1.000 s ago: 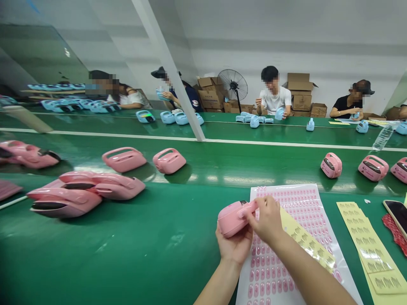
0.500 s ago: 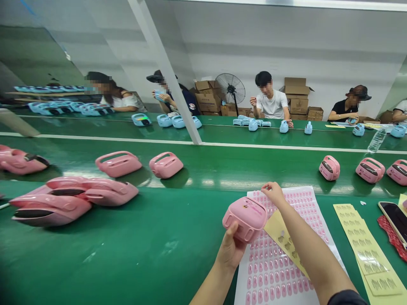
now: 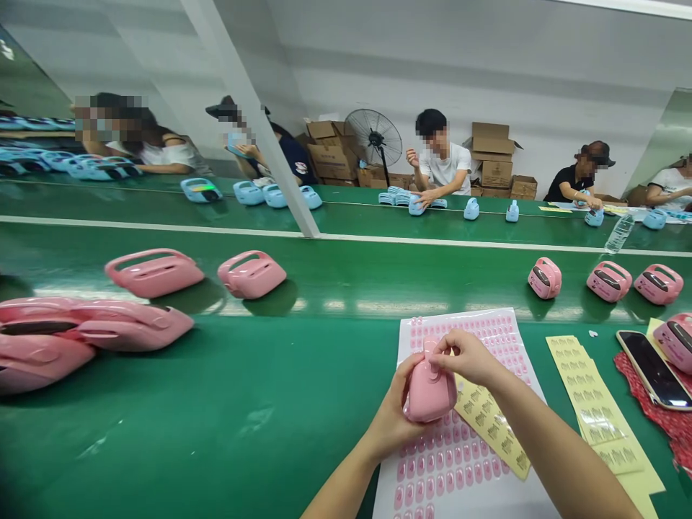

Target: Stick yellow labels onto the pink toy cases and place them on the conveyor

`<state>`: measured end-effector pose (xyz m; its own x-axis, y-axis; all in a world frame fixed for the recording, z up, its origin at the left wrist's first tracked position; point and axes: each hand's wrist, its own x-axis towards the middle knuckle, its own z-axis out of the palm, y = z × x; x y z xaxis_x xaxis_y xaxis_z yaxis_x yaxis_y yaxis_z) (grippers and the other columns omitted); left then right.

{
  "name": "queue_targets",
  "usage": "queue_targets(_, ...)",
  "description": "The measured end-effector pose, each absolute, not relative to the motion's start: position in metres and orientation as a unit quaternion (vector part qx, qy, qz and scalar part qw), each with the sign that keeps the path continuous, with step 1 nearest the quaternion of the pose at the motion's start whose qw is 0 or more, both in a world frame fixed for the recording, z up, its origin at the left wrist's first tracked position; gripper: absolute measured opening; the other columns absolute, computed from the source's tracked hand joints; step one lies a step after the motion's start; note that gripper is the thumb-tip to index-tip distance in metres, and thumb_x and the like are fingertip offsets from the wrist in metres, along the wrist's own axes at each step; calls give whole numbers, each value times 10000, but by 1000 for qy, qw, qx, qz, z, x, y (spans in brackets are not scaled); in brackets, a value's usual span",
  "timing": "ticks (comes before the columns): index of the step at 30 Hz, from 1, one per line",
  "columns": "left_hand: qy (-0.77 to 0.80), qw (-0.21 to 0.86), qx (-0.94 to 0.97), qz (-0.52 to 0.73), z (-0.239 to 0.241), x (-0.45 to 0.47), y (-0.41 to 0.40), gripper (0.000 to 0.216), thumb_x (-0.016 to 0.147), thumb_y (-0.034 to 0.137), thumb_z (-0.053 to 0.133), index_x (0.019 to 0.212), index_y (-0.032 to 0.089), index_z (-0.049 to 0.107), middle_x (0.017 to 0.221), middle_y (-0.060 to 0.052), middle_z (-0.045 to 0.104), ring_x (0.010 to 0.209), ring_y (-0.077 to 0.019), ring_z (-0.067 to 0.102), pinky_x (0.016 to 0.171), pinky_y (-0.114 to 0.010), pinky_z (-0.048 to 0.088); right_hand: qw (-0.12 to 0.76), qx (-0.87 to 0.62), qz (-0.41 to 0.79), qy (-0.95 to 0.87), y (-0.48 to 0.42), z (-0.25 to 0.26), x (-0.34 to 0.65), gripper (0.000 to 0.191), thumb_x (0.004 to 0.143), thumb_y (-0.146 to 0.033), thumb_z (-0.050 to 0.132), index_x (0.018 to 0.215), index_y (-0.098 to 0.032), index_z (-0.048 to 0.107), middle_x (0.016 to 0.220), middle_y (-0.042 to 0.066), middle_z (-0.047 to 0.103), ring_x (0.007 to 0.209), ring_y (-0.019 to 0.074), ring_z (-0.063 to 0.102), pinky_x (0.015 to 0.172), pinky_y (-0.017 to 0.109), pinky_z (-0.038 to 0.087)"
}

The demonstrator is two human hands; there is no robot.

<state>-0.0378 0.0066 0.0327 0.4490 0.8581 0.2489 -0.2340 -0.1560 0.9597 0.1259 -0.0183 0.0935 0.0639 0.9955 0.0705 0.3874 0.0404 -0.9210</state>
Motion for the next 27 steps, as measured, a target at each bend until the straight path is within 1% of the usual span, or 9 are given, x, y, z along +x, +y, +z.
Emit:
queue_targets(4, 234, 514, 712, 417, 20, -41, 12, 777, 459, 116, 750, 1171, 234, 460, 1235, -104, 460, 1139, -316, 447, 957, -457, 341, 408, -604, 341, -593, -21, 89, 121, 108, 665, -191, 635, 560, -183, 614, 635, -13, 545, 644, 127, 458, 604, 251, 339)
queue_targets(8, 216, 438, 781, 390, 11, -42, 14, 805, 556, 202, 724, 1252, 262, 325, 1294, -105, 385, 1178, -305, 411, 961, -458, 351, 418, -609, 323, -592, -25, 85, 118, 128, 673, -165, 640, 558, -181, 587, 632, -23, 505, 630, 118, 434, 614, 251, 332)
queue_targets(14, 205, 399, 802, 394, 10, -42, 14, 782, 601, 274, 711, 1262, 257, 295, 1293, -114, 377, 1175, -308, 416, 954, -469, 364, 414, -604, 294, -615, -29, 84, 118, 135, 699, -139, 615, 582, -178, 560, 650, -20, 486, 652, 126, 443, 623, 260, 339)
queue_targets(20, 185, 388, 807, 404, 9, -41, 15, 781, 624, 269, 693, 1274, 267, 261, 1312, -114, 346, 1198, -304, 387, 959, -468, 358, 402, -601, 240, -648, -32, 84, 116, 114, 712, -110, 601, 627, -178, 565, 684, -10, 488, 687, 134, 477, 633, 263, 369)
queue_targets(23, 181, 385, 810, 405, 10, -40, 15, 778, 630, 279, 694, 1275, 268, 258, 1306, -116, 350, 1197, -305, 387, 957, -471, 360, 404, -588, 173, -679, -35, 78, 116, 94, 734, -124, 586, 657, -179, 578, 695, -1, 492, 691, 136, 486, 634, 263, 384)
queue_targets(27, 181, 385, 807, 409, 13, -39, 14, 779, 629, 261, 696, 1272, 276, 255, 1298, -113, 352, 1192, -299, 391, 955, -471, 362, 387, -557, -14, -735, -41, 69, 116, 100, 791, -201, 531, 733, -179, 609, 692, 24, 495, 662, 146, 455, 602, 269, 366)
